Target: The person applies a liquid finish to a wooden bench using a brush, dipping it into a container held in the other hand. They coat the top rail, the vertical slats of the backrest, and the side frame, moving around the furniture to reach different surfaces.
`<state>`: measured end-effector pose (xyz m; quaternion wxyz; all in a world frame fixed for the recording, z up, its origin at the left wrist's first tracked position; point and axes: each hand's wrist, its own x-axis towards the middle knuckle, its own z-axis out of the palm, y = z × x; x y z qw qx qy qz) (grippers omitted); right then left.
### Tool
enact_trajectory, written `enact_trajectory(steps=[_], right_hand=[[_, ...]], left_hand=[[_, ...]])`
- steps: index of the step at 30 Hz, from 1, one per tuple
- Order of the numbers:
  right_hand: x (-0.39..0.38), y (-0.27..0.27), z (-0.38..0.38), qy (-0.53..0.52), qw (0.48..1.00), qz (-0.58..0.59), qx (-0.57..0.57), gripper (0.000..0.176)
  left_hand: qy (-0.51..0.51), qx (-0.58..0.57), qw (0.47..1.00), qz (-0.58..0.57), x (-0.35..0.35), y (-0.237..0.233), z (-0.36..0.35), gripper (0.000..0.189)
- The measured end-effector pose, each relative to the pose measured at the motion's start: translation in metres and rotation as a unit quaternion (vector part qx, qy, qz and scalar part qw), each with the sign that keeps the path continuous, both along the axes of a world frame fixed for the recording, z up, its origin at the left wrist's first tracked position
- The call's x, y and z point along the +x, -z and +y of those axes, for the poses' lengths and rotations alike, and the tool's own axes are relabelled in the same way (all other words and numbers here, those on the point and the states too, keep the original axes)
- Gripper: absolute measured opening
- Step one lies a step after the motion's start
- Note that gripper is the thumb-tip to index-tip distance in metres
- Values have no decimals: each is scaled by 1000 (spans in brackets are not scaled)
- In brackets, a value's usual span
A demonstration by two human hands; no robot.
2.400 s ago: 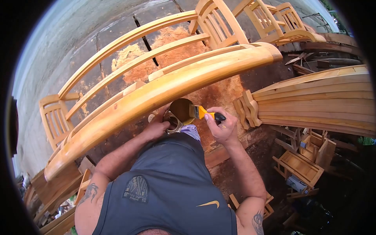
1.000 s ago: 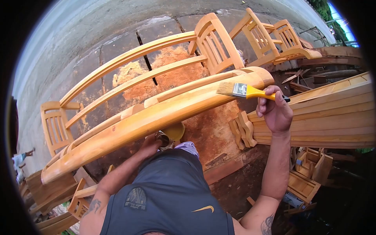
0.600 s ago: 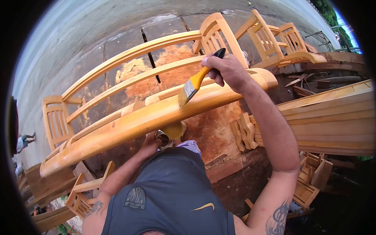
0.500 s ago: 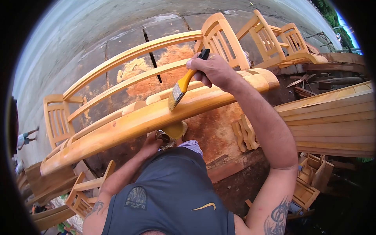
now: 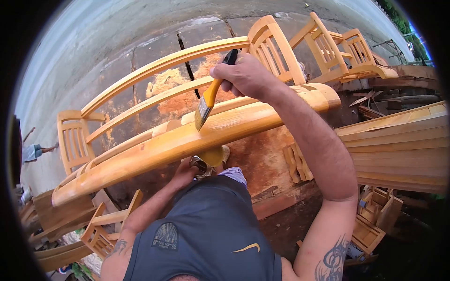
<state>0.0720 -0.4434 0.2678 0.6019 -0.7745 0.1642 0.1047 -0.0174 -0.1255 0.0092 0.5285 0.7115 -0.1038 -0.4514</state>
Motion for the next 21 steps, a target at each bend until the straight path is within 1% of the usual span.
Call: enact_trajectory(steps=[2,3,4,5,6,7,8,10,12,14,16,17,19,21], right_hand=[[2,10,-4,-15,999,37,-22,26],[5,16,-7,-23,998,57,-35,28],[2,20,-23,-6,996,73,-47,29],[1,35,-55,-78,983,31,-163,28],[-3,29,-78,-86,980,30,-176,27],[-5,20,-86,30,982,66,-173,28],[-4,19,-103,41,985,59,-160,19],[0,-9,-91,42,988,33,-143,18],[7,-17,-57,18,994,13,-104,19],[13,-14,-20,-19,998,-5,-63,20],[15,-1,-7,-41,998,35,-42,20],[11,6,-15,-35,997,52,-51,19],[3,16,-48,-27,994,88,-67,19],[-8,21,-101,17,985,96,-139,17]], left_hand=[[6,21,1000,1,3,-12,-1,37],[7,21,1000,-10,3,-7,1,36],[6,20,1000,-21,1,4,4,36],[5,20,999,-31,0,9,5,35],[2,18,1000,-25,0,9,5,34],[-1,17,1000,-20,-1,8,5,33],[-3,16,1000,-16,0,7,4,32],[-4,23,999,-33,-1,14,5,33],[6,34,999,-36,-1,12,5,33],[27,47,998,-27,4,-2,1,34],[32,41,998,-32,3,12,2,35],[33,38,998,-33,2,20,3,35],[37,36,998,-26,5,8,-1,34],[38,48,998,-19,6,7,-1,34]])
